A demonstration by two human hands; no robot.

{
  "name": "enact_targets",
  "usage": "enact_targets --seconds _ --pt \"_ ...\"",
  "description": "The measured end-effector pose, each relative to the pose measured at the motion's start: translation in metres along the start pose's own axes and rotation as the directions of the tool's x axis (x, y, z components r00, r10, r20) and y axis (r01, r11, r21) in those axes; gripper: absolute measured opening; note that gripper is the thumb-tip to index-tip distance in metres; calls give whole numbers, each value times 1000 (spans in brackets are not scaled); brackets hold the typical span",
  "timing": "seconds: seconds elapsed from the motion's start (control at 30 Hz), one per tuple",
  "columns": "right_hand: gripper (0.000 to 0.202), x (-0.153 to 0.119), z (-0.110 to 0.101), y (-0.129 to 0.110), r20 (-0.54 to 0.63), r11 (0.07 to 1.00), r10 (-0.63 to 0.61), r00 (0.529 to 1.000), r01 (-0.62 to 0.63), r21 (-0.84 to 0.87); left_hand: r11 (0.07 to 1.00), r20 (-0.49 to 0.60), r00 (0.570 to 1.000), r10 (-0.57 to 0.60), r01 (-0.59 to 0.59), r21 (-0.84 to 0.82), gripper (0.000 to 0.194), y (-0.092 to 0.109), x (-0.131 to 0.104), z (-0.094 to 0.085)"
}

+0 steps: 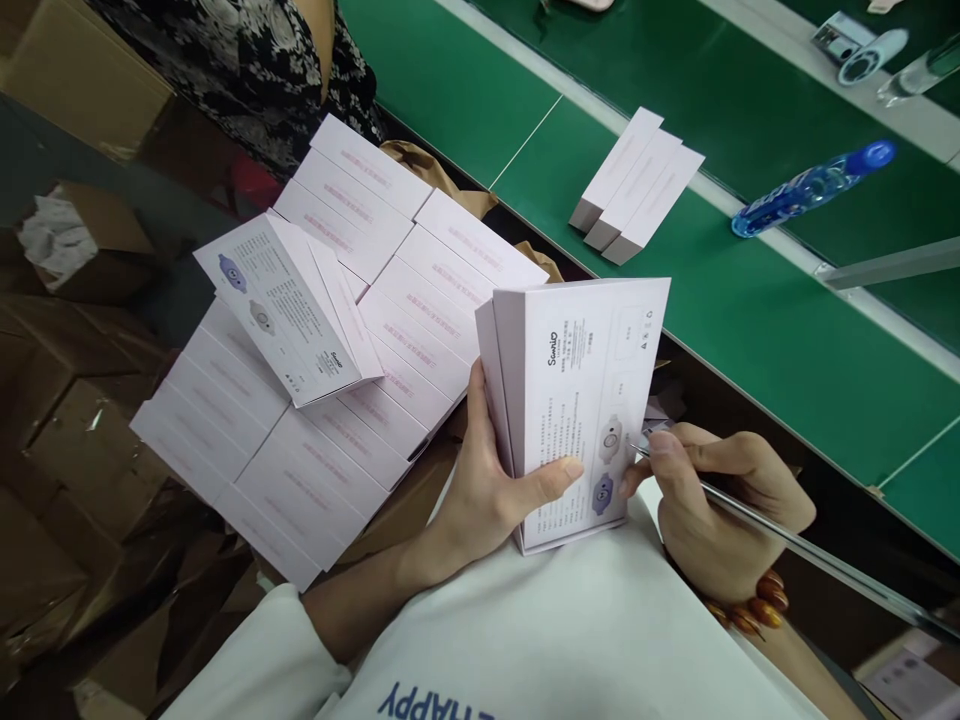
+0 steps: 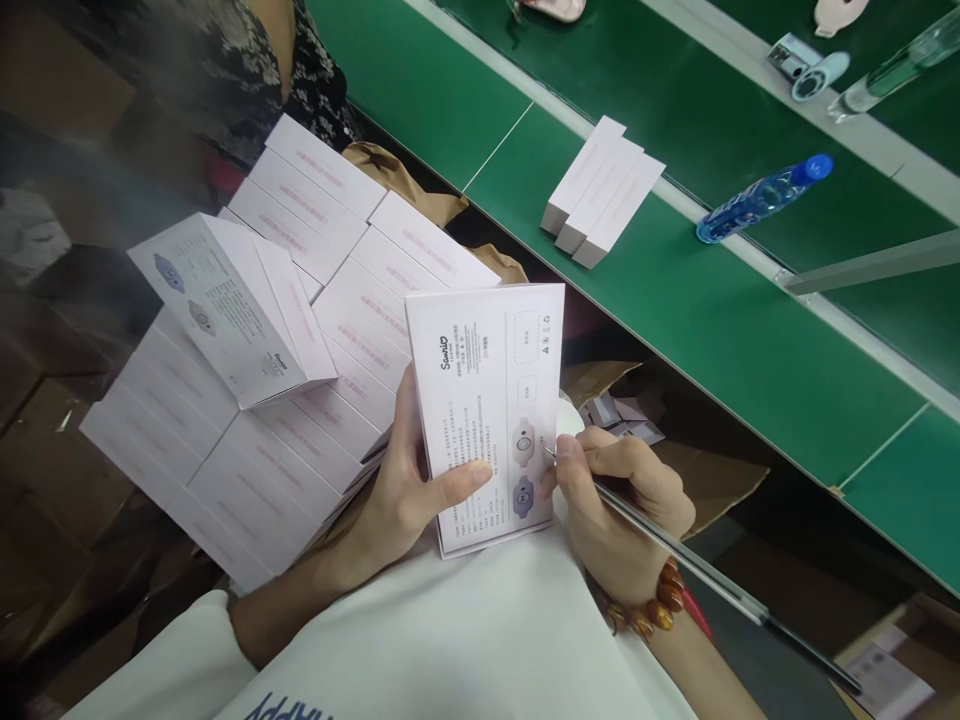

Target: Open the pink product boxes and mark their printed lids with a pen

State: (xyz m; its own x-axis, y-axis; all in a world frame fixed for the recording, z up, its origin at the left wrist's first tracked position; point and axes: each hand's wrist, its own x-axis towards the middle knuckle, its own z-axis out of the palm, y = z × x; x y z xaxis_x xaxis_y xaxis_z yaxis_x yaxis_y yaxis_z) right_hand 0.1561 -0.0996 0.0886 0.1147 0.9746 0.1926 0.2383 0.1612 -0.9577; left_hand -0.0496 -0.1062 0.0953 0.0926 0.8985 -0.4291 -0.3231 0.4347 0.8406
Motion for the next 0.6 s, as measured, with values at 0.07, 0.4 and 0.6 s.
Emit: enact_targets --seconds 0.07,0.4,0.6 --pt "42 1 1 0 11 1000 -16 1000 16 2 1000 -10 1000 -6 6 4 113 -1 0 -1" --pt "41 5 2 -4 33 1000 -2 999 2 -3 1000 -49 999 -12 12 -3 128 -13 -2 -2" --pt "41 4 2 -5 12 1000 20 1000 -20 -3 1000 -65 998 -27 27 -14 133 -12 -2 0"
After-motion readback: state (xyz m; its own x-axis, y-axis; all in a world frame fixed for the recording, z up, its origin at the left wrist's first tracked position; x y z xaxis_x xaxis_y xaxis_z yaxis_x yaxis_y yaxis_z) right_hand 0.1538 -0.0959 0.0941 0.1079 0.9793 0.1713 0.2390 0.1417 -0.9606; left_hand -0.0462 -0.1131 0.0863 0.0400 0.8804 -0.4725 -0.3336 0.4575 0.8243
